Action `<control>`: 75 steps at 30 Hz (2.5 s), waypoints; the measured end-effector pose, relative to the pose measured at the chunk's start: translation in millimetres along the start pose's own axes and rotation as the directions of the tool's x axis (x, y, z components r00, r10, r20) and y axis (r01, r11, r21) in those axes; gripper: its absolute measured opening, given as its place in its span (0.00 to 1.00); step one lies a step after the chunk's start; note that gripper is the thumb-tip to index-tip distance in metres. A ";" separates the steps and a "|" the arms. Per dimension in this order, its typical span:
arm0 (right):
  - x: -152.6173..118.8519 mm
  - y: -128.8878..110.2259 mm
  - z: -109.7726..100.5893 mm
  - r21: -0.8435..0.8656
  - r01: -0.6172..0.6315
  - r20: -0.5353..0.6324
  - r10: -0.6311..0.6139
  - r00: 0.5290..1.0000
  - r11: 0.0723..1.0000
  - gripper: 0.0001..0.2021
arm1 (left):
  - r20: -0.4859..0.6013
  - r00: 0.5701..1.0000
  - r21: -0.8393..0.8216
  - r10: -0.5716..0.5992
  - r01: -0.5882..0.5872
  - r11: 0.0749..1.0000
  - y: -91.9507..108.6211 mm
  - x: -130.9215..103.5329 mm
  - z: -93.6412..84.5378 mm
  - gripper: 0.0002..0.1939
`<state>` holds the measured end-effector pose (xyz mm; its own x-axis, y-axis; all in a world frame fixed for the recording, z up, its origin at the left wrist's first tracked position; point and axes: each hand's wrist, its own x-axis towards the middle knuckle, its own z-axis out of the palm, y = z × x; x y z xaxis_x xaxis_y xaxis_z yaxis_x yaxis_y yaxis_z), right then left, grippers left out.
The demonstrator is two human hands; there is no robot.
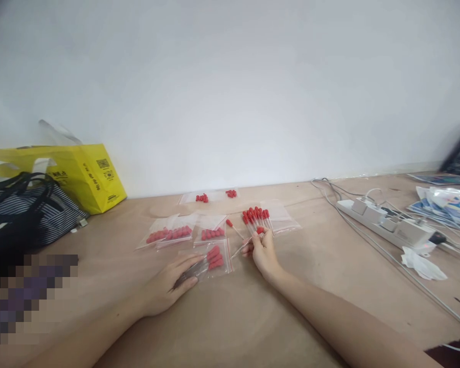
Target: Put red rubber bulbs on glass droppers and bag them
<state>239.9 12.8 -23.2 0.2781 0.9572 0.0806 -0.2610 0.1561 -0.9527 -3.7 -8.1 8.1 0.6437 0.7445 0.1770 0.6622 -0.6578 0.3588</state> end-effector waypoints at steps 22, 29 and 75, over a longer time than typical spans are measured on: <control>-0.9 -10.9 -9.1 -0.446 0.542 0.807 0.059 0.587 0.713 0.14 | -0.003 1.000 0.024 -0.008 0.008 1.000 -1.5 1.0 2.4 0.21; 4.7 0.9 -3.2 -0.496 0.431 0.745 0.114 0.658 0.754 0.14 | 0.024 1.000 0.035 -0.002 0.001 0.999 -3.1 3.2 3.0 0.22; -2.3 -23.8 -25.6 -0.411 0.663 0.846 -0.008 0.533 0.625 0.12 | 0.166 0.949 0.014 0.267 -0.273 0.962 0.7 26.5 -0.4 0.20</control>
<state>269.2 0.7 -8.2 -0.6322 0.7150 0.2987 0.4017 0.6320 -0.6627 13.6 11.2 13.4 0.8514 0.5124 0.1120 0.4666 -0.8375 0.2842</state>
